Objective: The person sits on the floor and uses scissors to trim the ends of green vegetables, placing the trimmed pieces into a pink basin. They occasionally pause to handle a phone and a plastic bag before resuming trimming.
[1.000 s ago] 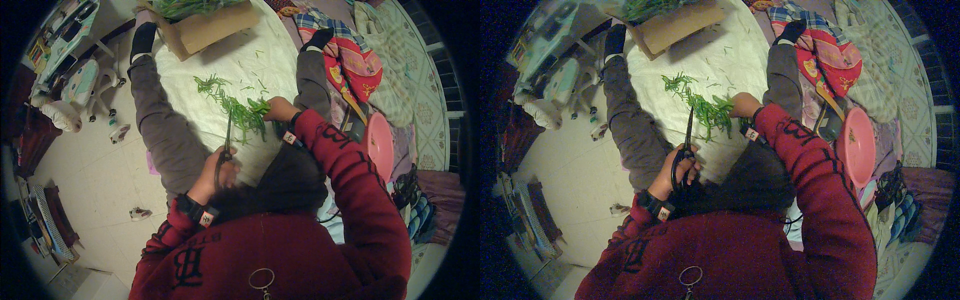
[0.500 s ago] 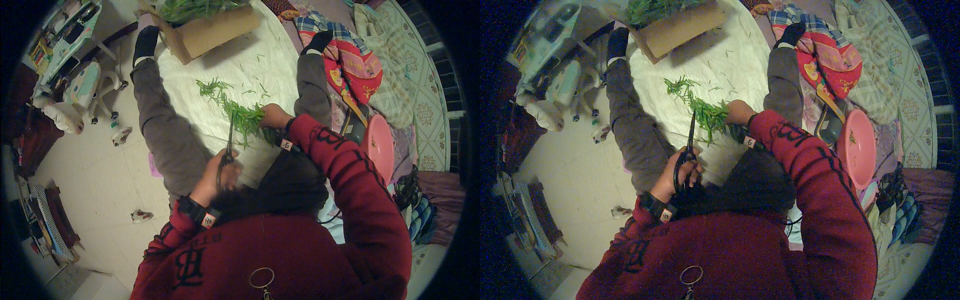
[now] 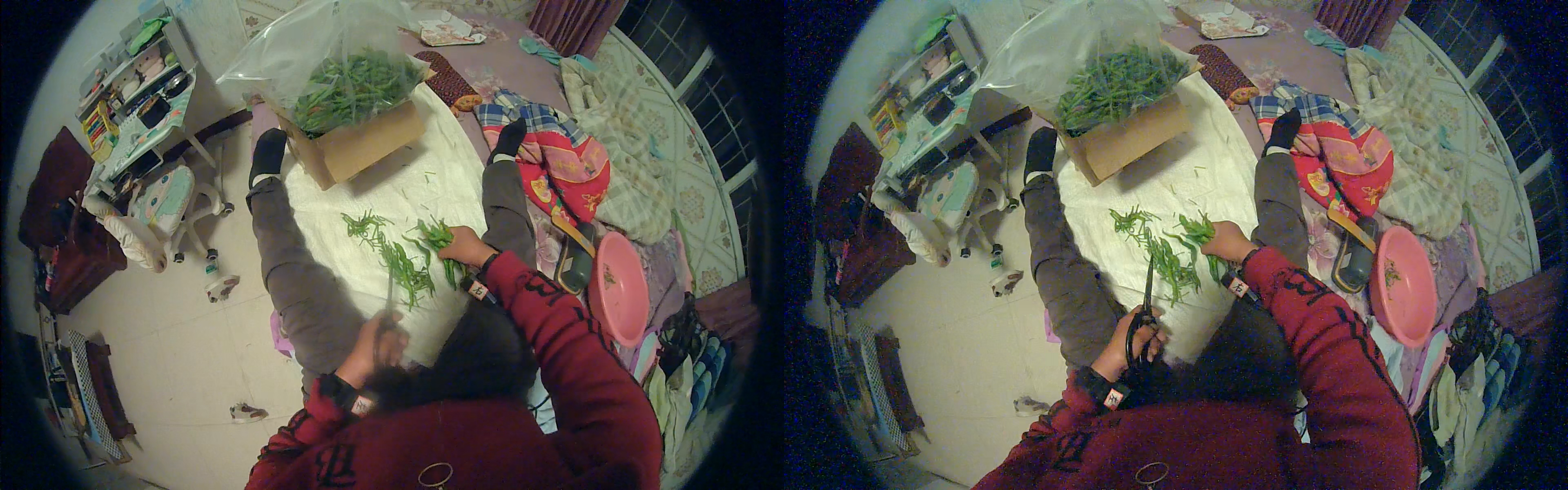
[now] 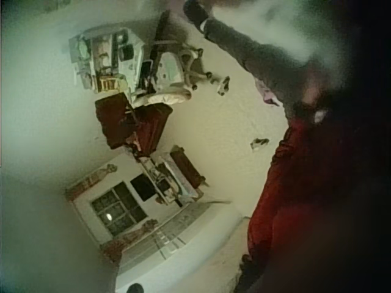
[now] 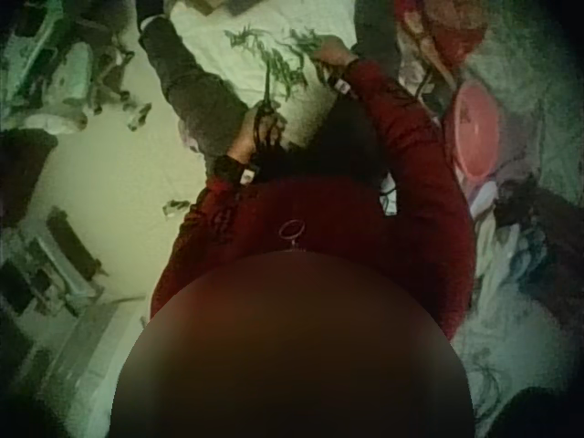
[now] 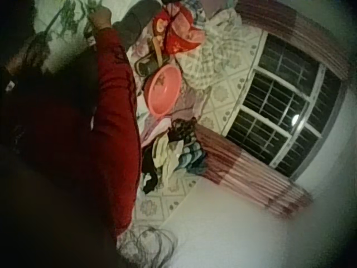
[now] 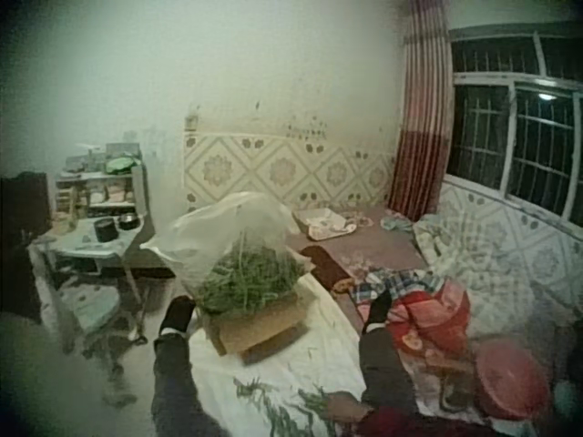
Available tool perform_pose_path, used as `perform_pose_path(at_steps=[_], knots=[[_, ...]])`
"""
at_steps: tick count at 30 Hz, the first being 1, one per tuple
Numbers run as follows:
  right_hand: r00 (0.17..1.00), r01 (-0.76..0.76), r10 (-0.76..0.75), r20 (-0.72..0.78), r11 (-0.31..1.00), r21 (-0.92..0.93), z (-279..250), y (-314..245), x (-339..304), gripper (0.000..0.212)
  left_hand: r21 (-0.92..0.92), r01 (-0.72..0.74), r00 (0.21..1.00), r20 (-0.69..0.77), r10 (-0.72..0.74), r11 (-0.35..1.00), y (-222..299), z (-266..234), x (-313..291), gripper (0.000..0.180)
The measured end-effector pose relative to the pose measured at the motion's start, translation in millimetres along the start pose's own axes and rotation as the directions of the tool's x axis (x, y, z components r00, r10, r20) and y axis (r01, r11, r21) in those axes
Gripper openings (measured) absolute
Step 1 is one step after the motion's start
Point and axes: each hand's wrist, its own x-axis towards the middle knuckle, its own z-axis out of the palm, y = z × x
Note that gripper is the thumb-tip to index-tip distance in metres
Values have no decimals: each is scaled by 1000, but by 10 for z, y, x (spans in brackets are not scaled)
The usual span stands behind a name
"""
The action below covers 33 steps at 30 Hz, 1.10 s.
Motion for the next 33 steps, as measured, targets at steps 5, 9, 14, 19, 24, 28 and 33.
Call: perform_pose_path(at_steps=[5, 9, 14, 19, 24, 28, 33], knots=[[997, -13, 21, -75, 995, 103, -226, -118, -102, 32, 53, 3, 1000, -15, -2, 999, 1, -21, 26, 26], [995, 84, -92, -29, 975, -208, -435, -178, -195, 32, -2, 33, 997, -67, -33, 999, -40, -27, -11, 23], [996, -47, 49, -80, 998, 36, -363, -105, -341, 35, 188, -132, 989, -35, 141, 973, -51, 1, -24, 27], [999, 40, -42, -9, 992, -121, -113, -146, -178, 35, -18, -84, 996, -42, 83, 996, -35, -42, -53, 28], [995, 82, -71, 76, 984, -158, -176, -184, -7, 35, -123, -127, 990, -83, 117, 984, -95, 43, 42, 34], [979, 122, -106, 174, 989, -80, -32, -44, 434, 29, -262, 48, 995, -71, -69, 964, -180, -3, 198, 32], [953, 146, -109, 283, 983, -111, 171, 61, 546, 31, -179, -186, 981, 19, 192, 966, -428, -71, 350, 26]])
